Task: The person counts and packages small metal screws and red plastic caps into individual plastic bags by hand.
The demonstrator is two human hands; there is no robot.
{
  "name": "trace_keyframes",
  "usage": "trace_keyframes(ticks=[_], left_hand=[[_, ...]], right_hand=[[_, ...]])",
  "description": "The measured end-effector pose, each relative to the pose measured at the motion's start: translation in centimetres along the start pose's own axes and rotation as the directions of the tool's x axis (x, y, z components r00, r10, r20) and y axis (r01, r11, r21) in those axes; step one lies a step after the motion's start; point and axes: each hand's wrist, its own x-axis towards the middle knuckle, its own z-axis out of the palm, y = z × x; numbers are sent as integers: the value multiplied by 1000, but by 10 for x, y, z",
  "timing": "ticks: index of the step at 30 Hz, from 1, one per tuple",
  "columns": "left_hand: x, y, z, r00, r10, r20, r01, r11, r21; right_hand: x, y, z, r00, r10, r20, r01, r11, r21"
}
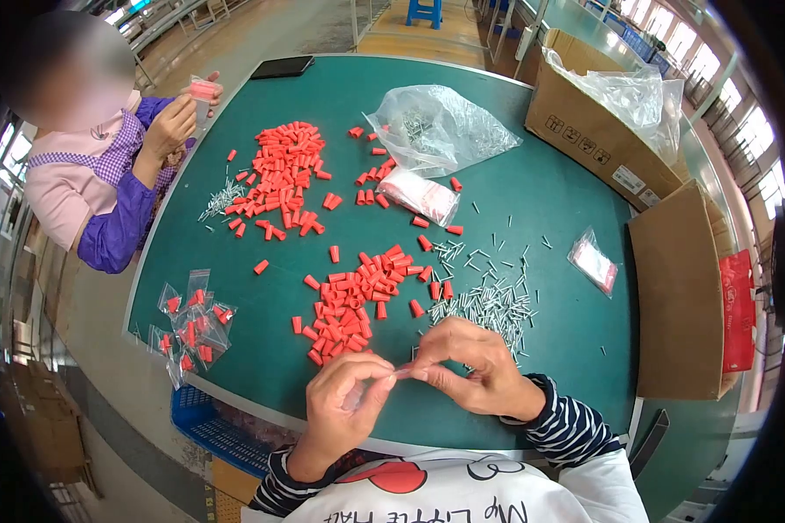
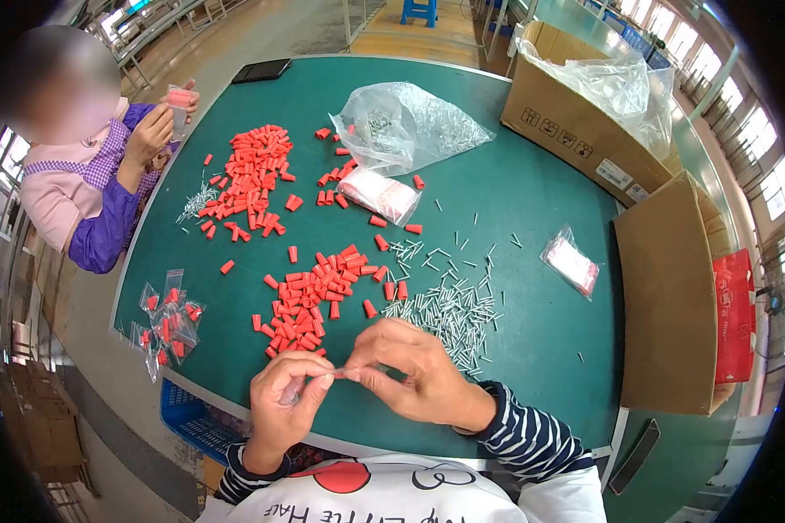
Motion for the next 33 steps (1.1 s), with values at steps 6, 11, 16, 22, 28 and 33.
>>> trace_keyframes(ticks=[6,11,16,22,28,33], left_hand=[[-4,6,-10,995,71,71,-73,997,28],[-33,15,-49,993,-107,-54,111,990,88],[-126,10,-146,811,-313,-495,468,855,226],[-146,18,-156,603,-337,-723,628,760,170],[-51,17,-35,967,-240,-86,222,958,-181],[-11,10,11,996,9,85,7,981,-192]], right_hand=[[2,-15,4,994,-12,108,8,999,38],[5,-11,11,1000,22,-1,-22,995,92],[-2,2,-11,976,201,-82,-192,975,109],[-6,7,-1,965,262,24,-263,961,79],[-2,-6,36,989,66,129,-75,995,59],[-11,-8,30,994,67,81,-66,998,-24]])
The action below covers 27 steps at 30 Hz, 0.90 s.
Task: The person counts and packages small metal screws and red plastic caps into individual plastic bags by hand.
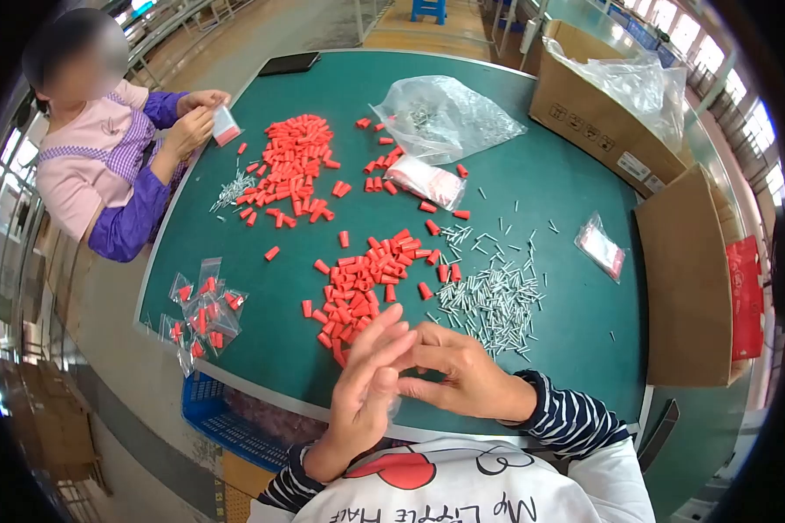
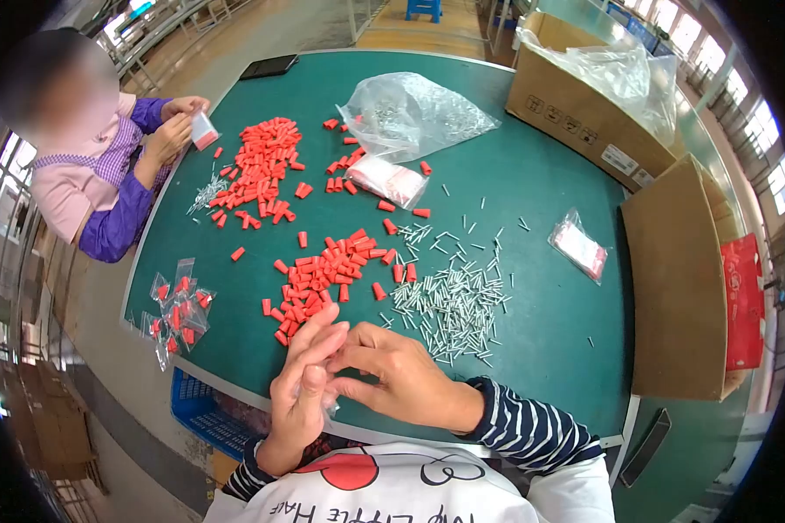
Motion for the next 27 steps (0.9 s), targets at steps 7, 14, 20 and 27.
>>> trace_keyframes(ticks=[7,14,20,27], left_hand=[[2,-12,23,976,-219,-22,206,946,-251],[-4,-14,19,888,-424,-176,360,880,-309],[-1,-14,23,882,-417,-221,309,865,-396],[3,-19,27,920,-373,-122,310,881,-357]], right_hand=[[-15,9,-8,992,98,-77,-93,993,78],[-15,11,-19,977,137,-163,-122,987,101],[-16,7,-22,915,397,-69,-341,854,394],[-18,14,-24,939,335,-81,-296,904,310]])
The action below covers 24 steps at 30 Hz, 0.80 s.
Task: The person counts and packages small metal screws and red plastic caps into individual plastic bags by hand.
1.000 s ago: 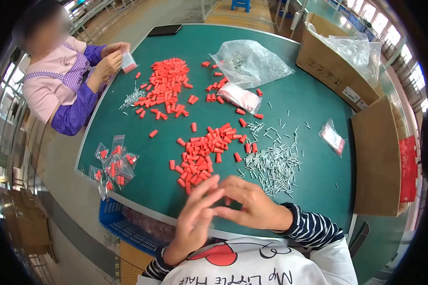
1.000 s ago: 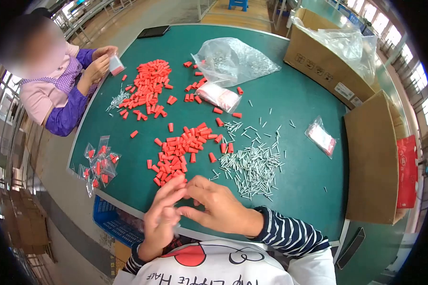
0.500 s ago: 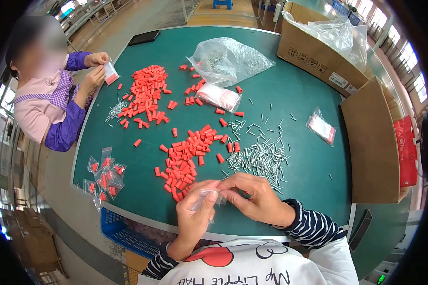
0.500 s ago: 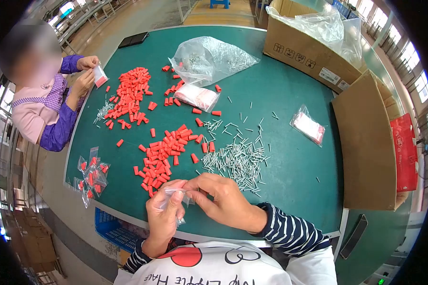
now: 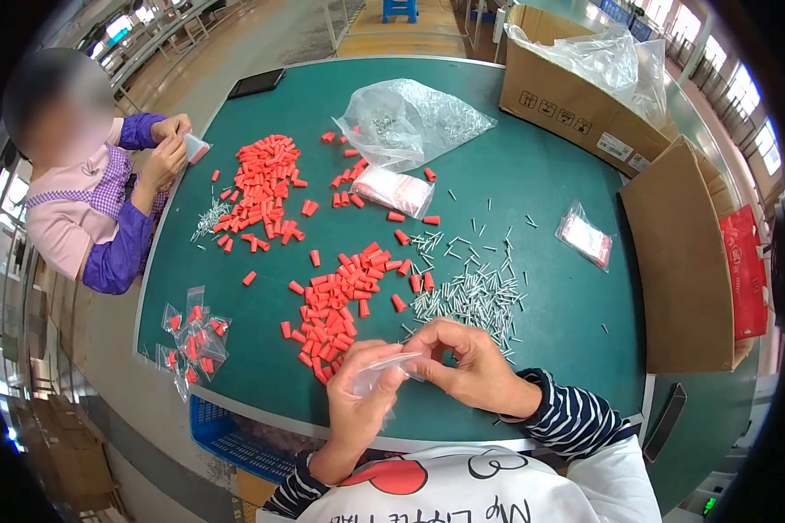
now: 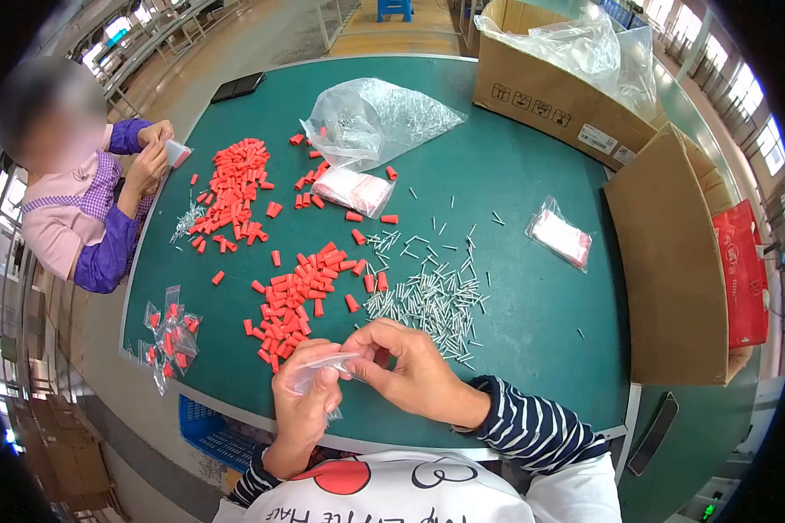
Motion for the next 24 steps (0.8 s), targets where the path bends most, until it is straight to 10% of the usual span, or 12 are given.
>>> trace_keyframes(ticks=[7,13,19,24], left_hand=[[3,9,5,987,-81,-136,79,997,-19],[4,0,5,988,-42,-149,38,999,-29],[12,-15,-1,989,110,-99,-102,992,79],[12,-3,7,990,-45,-134,25,989,-148]], right_hand=[[7,-11,-3,968,252,15,-231,862,451],[4,13,-3,995,95,5,-94,979,179],[5,11,-2,997,82,11,-83,982,172],[6,10,2,979,189,-72,-165,953,256]])
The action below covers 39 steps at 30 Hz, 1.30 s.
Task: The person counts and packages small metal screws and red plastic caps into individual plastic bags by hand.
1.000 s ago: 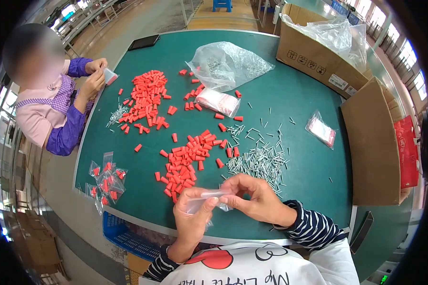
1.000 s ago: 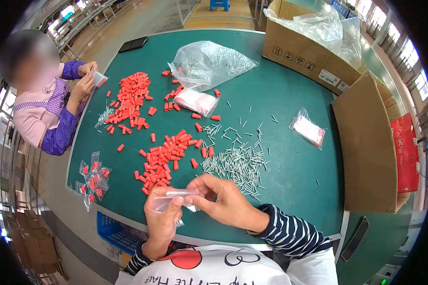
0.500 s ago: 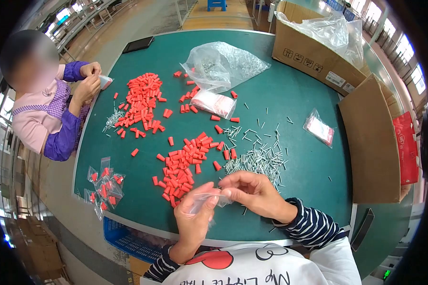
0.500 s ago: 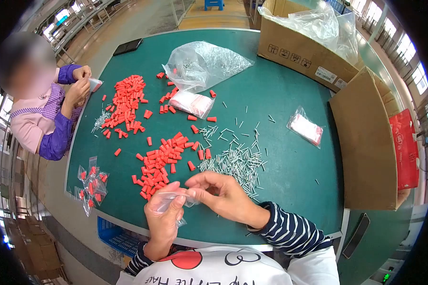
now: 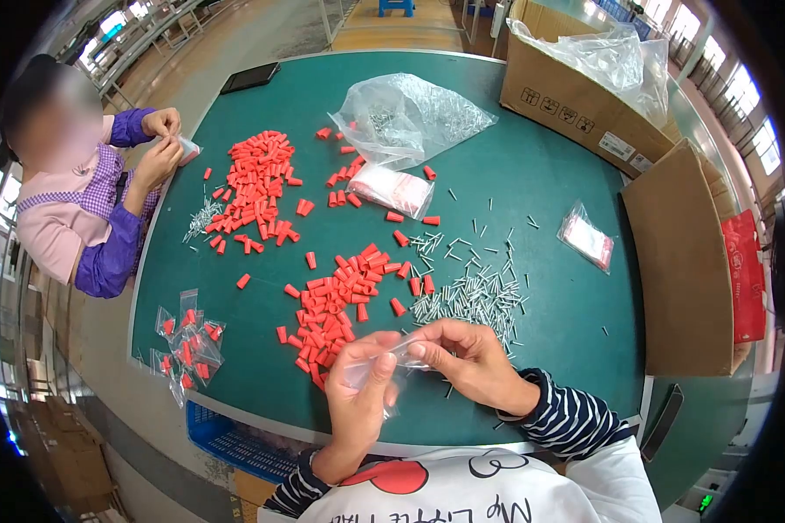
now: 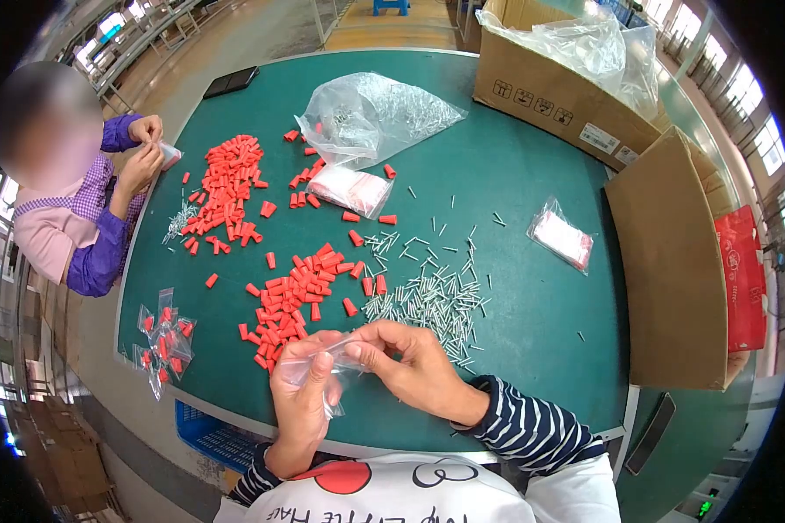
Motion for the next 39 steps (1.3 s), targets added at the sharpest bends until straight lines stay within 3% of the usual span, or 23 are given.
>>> trace_keyframes(ticks=[7,11,14,17,21,26,28,30,37,39], left_hand=[[2,10,10,993,-52,-106,32,983,-182],[8,14,-17,991,-125,47,134,939,-316],[6,25,-12,992,-107,70,103,993,53],[6,20,-15,995,-63,74,49,984,172],[6,21,-16,978,105,181,-166,918,360],[3,36,-10,966,90,244,-198,861,468],[2,44,-8,954,92,284,-229,836,499],[2,40,-13,945,135,298,-279,810,516],[0,31,-18,904,254,345,-414,726,550],[1,29,-20,890,307,338,-452,697,557]], right_hand=[[1,2,2,999,-8,-43,11,997,78],[2,-4,1,995,-67,-78,73,995,72],[0,-6,-2,988,-152,-2,152,988,-35],[-1,-5,-1,953,-292,73,300,945,-131],[-5,-19,2,970,-234,64,241,956,-165],[-6,-18,-2,974,-221,45,225,961,-159],[-5,-18,-2,951,-295,88,308,923,-232],[-6,-20,-4,928,-350,131,373,870,-321],[-7,-22,-4,878,-422,224,476,814,-333],[-8,-28,-1,907,-392,154,421,852,-311]])
